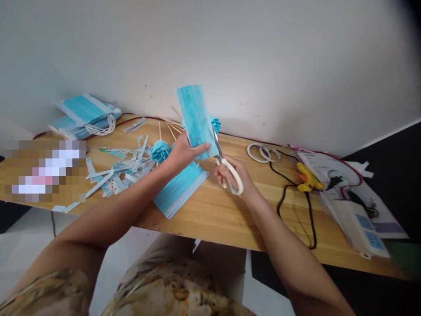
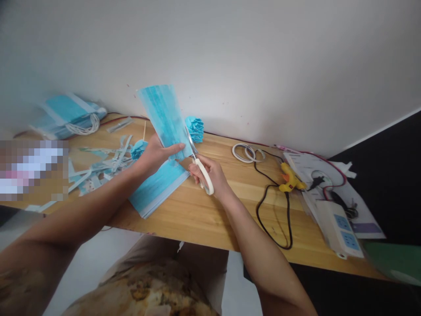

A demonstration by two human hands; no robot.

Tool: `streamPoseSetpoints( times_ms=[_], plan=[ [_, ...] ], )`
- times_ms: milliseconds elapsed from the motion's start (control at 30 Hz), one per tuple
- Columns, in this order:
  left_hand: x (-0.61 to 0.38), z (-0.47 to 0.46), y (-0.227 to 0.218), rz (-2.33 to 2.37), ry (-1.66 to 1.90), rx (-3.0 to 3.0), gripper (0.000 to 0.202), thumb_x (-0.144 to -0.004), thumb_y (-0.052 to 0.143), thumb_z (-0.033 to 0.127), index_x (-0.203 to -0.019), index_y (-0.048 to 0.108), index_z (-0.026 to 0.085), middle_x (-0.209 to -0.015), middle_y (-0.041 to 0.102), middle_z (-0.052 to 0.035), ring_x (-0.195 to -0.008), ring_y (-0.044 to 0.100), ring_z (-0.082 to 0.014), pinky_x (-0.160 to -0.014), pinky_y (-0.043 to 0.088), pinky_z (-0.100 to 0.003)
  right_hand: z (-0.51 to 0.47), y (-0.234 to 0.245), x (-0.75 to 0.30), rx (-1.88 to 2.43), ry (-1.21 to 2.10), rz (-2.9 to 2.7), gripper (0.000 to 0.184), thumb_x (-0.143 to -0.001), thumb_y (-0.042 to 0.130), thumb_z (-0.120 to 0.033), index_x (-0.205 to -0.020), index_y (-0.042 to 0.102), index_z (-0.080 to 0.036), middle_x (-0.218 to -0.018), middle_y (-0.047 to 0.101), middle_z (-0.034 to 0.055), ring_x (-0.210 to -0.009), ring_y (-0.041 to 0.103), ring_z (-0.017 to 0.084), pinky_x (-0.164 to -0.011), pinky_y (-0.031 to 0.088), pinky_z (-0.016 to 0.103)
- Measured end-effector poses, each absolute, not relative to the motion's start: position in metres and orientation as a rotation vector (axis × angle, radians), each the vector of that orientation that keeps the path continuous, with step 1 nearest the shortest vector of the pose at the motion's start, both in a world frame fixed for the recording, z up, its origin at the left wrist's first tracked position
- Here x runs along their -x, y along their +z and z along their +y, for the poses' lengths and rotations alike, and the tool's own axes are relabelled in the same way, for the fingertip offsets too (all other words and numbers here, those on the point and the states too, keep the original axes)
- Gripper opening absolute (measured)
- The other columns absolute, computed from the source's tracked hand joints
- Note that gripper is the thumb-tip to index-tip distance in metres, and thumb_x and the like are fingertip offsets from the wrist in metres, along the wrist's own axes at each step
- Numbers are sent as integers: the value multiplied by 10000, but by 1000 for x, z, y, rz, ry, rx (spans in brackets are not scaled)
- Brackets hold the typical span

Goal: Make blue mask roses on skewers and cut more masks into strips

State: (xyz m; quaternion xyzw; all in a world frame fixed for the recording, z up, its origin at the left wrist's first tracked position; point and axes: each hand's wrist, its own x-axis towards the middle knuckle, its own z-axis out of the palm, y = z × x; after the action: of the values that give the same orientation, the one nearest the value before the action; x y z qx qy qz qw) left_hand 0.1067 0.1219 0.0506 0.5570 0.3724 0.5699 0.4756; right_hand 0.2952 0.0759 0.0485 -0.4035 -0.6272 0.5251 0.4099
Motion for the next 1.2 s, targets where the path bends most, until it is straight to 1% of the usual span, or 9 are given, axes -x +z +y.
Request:
streamPoseSetpoints(
  times_ms=[133, 333, 567, 733, 800, 933, 1000, 1133, 1200],
  plan=[
    [-107, 122, 51, 923, 1394, -1366, 440, -697, 863, 360, -1029, 664, 151, -1065, 758, -101, -1043, 722, -303, -944, 597, -459, 76, 47, -295, 1031, 1332, -1563, 546, -770, 725, -731, -807, 605, -200, -581, 556, -39, -449, 488, 90, -411, 385, 243],
    [-107, 121, 53, 901, 1389, -1368, 480, -692, 868, 390, -1057, 679, 142, -1125, 765, -116, -1071, 723, -317, -971, 590, -475, 75, 50, -292, 1045, 1353, -1508, 576, -718, 760, -741, -809, 606, -194, -602, 571, -41, -435, 487, 73, -393, 383, 226],
    [-106, 121, 53, 885, 1398, -1405, 449, -712, 861, 408, -1042, 684, 160, -1121, 766, -114, -1055, 728, -299, -990, 583, -469, 74, 51, -291, 1083, 1360, -1482, 598, -681, 766, -764, -743, 579, -199, -591, 577, -42, -418, 480, 62, -376, 377, 214],
    [-106, 120, 54, 879, 1400, -1392, 467, -696, 876, 409, -1034, 682, 152, -1064, 774, -108, -1016, 736, -302, -959, 596, -478, 73, 53, -289, 1109, 1357, -1482, 586, -682, 770, -752, -738, 580, -200, -578, 568, -45, -406, 473, 59, -364, 362, 211],
    [-107, 119, 55, 882, 1392, -1385, 469, -700, 873, 425, -1026, 684, 146, -1061, 774, -114, -1017, 734, -307, -957, 596, -481, 72, 55, -289, 1118, 1358, -1482, 577, -684, 774, -741, -737, 577, -201, -574, 563, -47, -403, 468, 59, -362, 357, 211],
    [-107, 118, 57, 841, 1357, -1342, 465, -757, 825, 471, -1041, 689, 129, -1083, 767, -136, -1038, 732, -323, -955, 593, -482, 72, 55, -289, 1126, 1369, -1482, 529, -709, 789, -687, -755, 576, -204, -586, 566, -46, -412, 471, 61, -366, 363, 213],
    [-106, 118, 56, 831, 1365, -1306, 469, -771, 817, 482, -1049, 684, 129, -1069, 765, -136, -1018, 737, -322, -939, 597, -480, 73, 54, -290, 1120, 1388, -1473, 506, -707, 804, -656, -773, 582, -206, -584, 567, -48, -415, 470, 63, -367, 364, 214],
    [-105, 121, 53, 833, 1408, -1228, 480, -737, 853, 458, -1046, 670, 140, -1038, 763, -122, -977, 739, -302, -901, 610, -459, 75, 51, -289, 1111, 1405, -1480, 460, -704, 822, -596, -766, 588, -204, -586, 559, -52, -425, 464, 64, -373, 349, 216],
    [-105, 123, 52, 834, 1407, -1196, 477, -707, 872, 421, -1037, 668, 144, -1025, 760, -109, -954, 737, -286, -884, 613, -441, 76, 51, -289, 1119, 1402, -1495, 456, -708, 816, -596, -769, 594, -203, -599, 555, -52, -437, 464, 65, -382, 341, 220]
  ],
)
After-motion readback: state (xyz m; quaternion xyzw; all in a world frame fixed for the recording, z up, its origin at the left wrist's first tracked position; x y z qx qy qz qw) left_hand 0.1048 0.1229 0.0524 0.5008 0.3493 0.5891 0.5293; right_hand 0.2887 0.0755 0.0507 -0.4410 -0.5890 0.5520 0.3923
